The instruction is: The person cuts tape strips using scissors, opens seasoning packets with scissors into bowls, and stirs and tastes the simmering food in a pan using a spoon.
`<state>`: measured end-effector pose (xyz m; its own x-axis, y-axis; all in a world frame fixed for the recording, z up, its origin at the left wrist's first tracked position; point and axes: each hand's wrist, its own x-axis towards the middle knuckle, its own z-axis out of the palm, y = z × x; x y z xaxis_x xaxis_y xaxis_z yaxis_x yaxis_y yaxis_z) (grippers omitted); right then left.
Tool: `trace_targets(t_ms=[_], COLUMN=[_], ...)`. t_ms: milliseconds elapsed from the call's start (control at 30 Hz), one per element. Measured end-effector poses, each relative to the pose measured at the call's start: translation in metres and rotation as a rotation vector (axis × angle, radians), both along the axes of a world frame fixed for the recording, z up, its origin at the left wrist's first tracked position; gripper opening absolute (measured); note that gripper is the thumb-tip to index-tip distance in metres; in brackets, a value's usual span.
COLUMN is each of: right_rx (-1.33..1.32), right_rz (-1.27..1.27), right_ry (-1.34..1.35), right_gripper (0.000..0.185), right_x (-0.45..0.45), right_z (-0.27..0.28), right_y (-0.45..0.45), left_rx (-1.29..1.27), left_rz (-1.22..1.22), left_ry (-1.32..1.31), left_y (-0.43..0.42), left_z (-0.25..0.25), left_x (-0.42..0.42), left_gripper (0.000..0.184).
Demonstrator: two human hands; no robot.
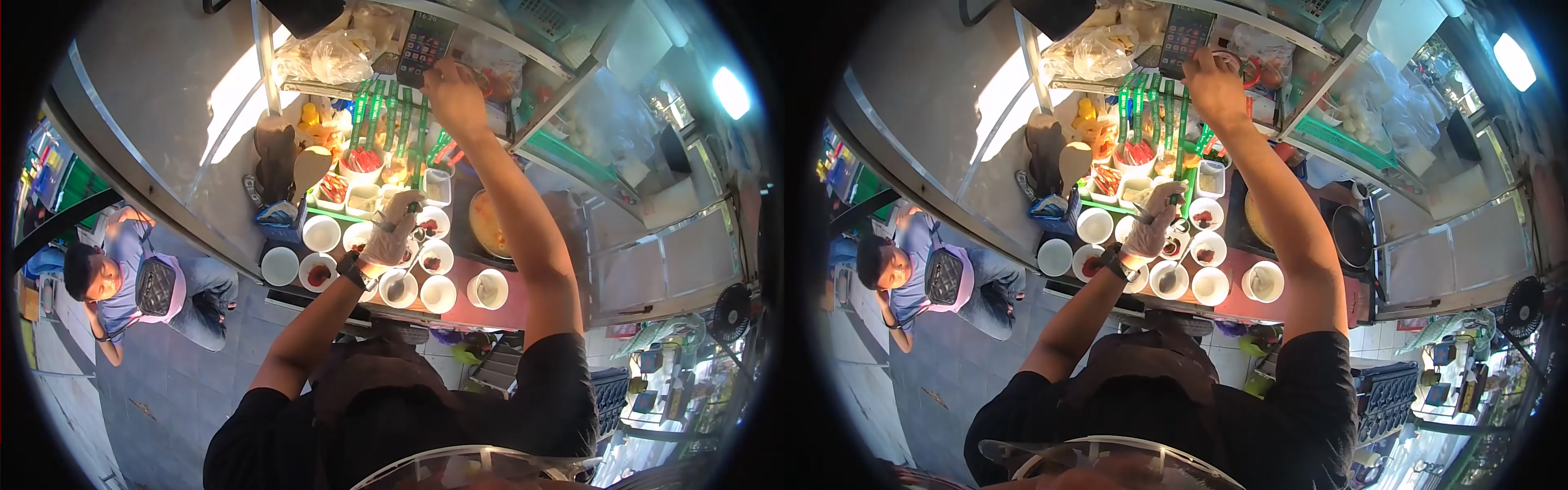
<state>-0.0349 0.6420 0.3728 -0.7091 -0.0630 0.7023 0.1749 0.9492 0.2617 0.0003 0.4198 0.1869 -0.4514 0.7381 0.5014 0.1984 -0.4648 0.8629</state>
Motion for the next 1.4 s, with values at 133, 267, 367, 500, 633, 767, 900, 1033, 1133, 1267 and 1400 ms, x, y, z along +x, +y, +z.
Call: trace_targets(t_ms=[133, 267, 367, 500, 633, 767, 900, 1033, 1133, 1267, 1400], right_rx=[-0.017, 0.099, -0.129, -0.681, -0.017, -0.61, -0.721, -0.728, -0.827, -0.726, -1.171], right_rz=[-0.013, -0.017, 0.167, 0.51, 0.178, 0.163, 0.252, 0.19, 0.124, 0.246, -0.049], right_ry=[0.006, 0.007, 0.139, -0.395, -0.984, -0.683, -0.486, -0.371, -0.273, -0.404, -0.646], right_gripper=[0.025, 0.024, 0.019, 0.014, 0.014, 0.038, 0.037, 0.037, 0.051, 0.041, 0.039], right_x=[0.0, -0.003, 0.013, 0.068, 0.08, 0.114, 0.123, 0.121, 0.13, 0.157, 0.179], right_z=[-0.008, -0.006, 0.013, 0.009, -0.064, -0.113, -0.129, -0.153, -0.163, -0.137, -0.078], right_y=[-0.001, 0.002, -0.047, -0.175, -0.193, -0.134, -0.135, -0.121, -0.115, -0.088, -0.077], left_rx=[0.002, 0.114, -0.05, -0.013, -0.018, 0.022, -0.119, 0.027, -0.054, -0.153, -0.071], left_rz=[0.041, 0.139, 0.06, 0.119, 0.082, -0.033, -0.14, -0.218, -0.203, -0.077, -0.039], left_ry=[0.073, 0.174, -0.111, -0.169, -0.243, -0.48, -0.76, -0.728, -0.679, -0.378, -0.391], left_y=[0.002, 0.008, 0.015, 0.011, 0.005, 0.019, 0.013, 0.022, 0.03, 0.027, 0.029], left_z=[-0.002, 0.0, -0.027, -0.044, -0.047, -0.063, -0.047, -0.066, -0.056, -0.06, -0.078], left_x=[-0.003, -0.006, -0.01, -0.021, -0.026, -0.032, -0.03, -0.026, -0.027, -0.032, -0.037], left_gripper=[0.041, 0.037, 0.041, 0.033, 0.022, 0.021, 0.034, 0.044, 0.043, 0.054, 0.043])
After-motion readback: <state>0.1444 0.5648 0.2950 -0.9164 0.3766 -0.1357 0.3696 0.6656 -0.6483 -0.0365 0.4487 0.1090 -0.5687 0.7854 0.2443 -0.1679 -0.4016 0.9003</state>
